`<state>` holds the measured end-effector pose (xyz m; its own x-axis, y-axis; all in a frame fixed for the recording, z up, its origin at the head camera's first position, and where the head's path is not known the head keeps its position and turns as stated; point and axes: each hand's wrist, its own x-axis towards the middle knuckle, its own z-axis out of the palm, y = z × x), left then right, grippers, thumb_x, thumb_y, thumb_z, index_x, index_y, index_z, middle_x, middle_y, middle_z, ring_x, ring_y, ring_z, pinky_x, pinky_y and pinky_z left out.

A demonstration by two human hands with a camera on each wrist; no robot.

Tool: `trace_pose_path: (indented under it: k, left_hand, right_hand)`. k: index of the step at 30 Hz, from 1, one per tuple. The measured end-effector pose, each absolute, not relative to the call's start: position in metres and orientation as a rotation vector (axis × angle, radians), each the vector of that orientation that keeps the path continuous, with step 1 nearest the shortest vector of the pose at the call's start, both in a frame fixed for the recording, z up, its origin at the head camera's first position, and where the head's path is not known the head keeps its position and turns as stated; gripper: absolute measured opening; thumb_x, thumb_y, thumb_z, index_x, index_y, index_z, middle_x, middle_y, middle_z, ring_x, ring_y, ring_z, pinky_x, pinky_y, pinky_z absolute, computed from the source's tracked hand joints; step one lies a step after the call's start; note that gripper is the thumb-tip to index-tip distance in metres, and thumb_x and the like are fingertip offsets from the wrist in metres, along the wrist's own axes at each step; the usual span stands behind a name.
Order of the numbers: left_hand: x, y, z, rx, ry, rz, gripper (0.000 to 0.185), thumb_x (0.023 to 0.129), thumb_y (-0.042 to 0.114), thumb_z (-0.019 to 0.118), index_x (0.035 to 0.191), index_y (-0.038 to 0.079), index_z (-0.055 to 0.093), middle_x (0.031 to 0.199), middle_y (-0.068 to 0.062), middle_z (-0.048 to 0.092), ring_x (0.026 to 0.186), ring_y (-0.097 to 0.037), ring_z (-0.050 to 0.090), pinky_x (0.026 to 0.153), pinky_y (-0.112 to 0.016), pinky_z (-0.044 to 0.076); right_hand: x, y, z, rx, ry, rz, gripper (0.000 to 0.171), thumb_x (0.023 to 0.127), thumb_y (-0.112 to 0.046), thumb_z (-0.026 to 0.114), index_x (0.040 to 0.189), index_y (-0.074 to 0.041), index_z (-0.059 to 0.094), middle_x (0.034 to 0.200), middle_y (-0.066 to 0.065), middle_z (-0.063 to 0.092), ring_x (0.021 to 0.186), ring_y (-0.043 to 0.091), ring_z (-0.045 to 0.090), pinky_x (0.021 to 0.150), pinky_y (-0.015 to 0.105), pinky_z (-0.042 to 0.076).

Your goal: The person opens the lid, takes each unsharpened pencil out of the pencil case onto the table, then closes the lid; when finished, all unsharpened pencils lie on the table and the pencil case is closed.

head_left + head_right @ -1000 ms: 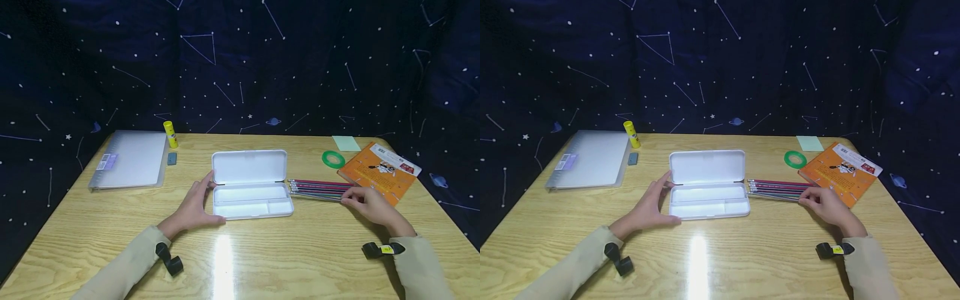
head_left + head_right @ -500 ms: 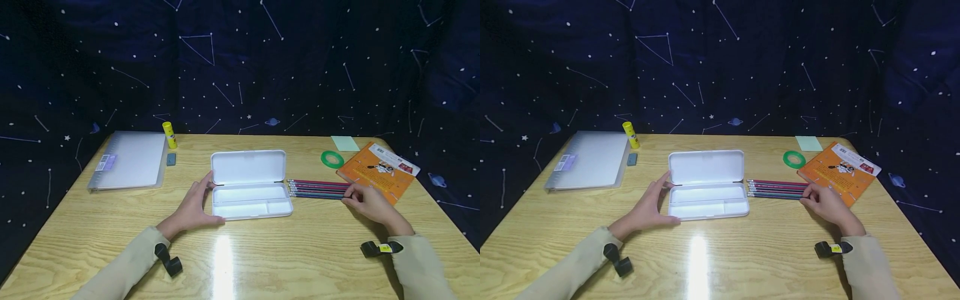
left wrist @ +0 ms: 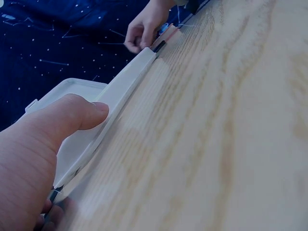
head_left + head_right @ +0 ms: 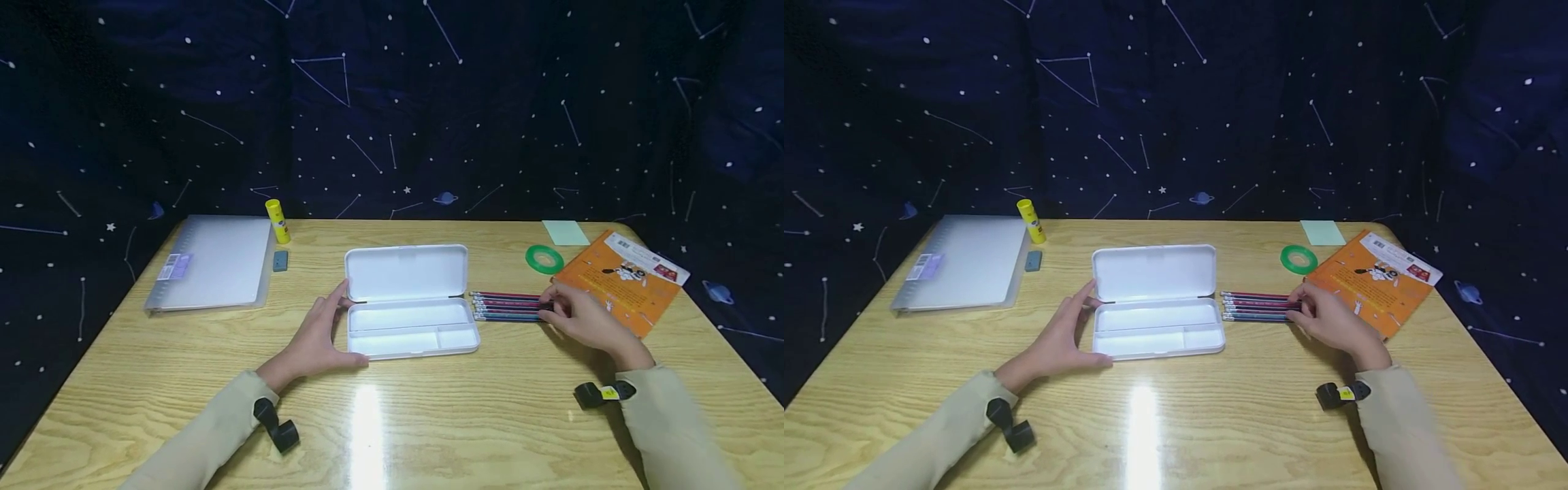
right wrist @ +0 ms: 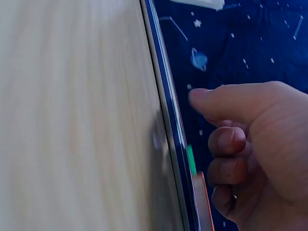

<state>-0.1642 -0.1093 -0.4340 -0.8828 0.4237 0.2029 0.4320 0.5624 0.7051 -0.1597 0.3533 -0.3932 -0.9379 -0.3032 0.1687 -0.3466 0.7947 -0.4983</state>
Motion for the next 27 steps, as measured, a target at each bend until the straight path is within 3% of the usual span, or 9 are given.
trace_pose_path:
  k: [6, 13, 19, 27]
  left_hand:
    - [-0.164, -0.109, -0.434, -0.759, -2.764, -1.255, 0.131, 0.054, 0.042, 0.091, 0.156, 0.015, 0.012, 0.130, 0.001, 0.052, 0.108, -0.015, 0.043, 0.096, -0.039, 0.041]
    - [-0.163, -0.109, -0.432, -0.759, -2.768, -1.240, 0.131, 0.054, 0.042, 0.091, 0.155, 0.014, 0.012, 0.130, 0.001, 0.052, 0.106, -0.014, 0.043, 0.093, -0.036, 0.042]
    - [-0.163, -0.110, -0.432, -0.756, -2.764, -1.250, 0.131, 0.054, 0.041, 0.091, 0.155, 0.013, 0.012, 0.130, 0.000, 0.052, 0.106, -0.014, 0.042, 0.093, -0.036, 0.042]
    - [-0.165, -0.111, -0.435, -0.742, -2.716, -1.301, 0.136, 0.054, 0.037, 0.091, 0.153, 0.006, 0.003, 0.125, -0.002, 0.052, 0.095, -0.016, 0.042, 0.082, -0.031, 0.039]
  right_hand:
    - [-0.179, 0.322, -0.391, 0.512, -2.982, 0.822, 0.027, 0.094, -0.017, 0.061, 0.117, -0.004, 0.057, 0.067, -0.002, 0.047, 0.054, 0.006, 0.039, 0.049, 0.023, 0.033]
    - [-0.199, 0.285, -0.388, 0.573, -2.987, 0.871, 0.050, 0.096, -0.017, 0.058, 0.139, 0.000, 0.041, 0.069, 0.000, 0.048, 0.058, 0.011, 0.041, 0.056, 0.025, 0.036]
    - [-0.210, 0.263, -0.387, 0.567, -2.923, 0.954, 0.052, 0.097, -0.018, 0.055, 0.143, -0.002, 0.037, 0.069, 0.000, 0.047, 0.060, 0.012, 0.041, 0.058, 0.026, 0.035]
    - [-0.212, 0.244, -0.386, 0.500, -2.733, 1.368, 0.039, 0.102, -0.019, 0.045, 0.135, 0.001, 0.049, 0.066, 0.003, 0.042, 0.057, 0.012, 0.040, 0.057, 0.026, 0.035]
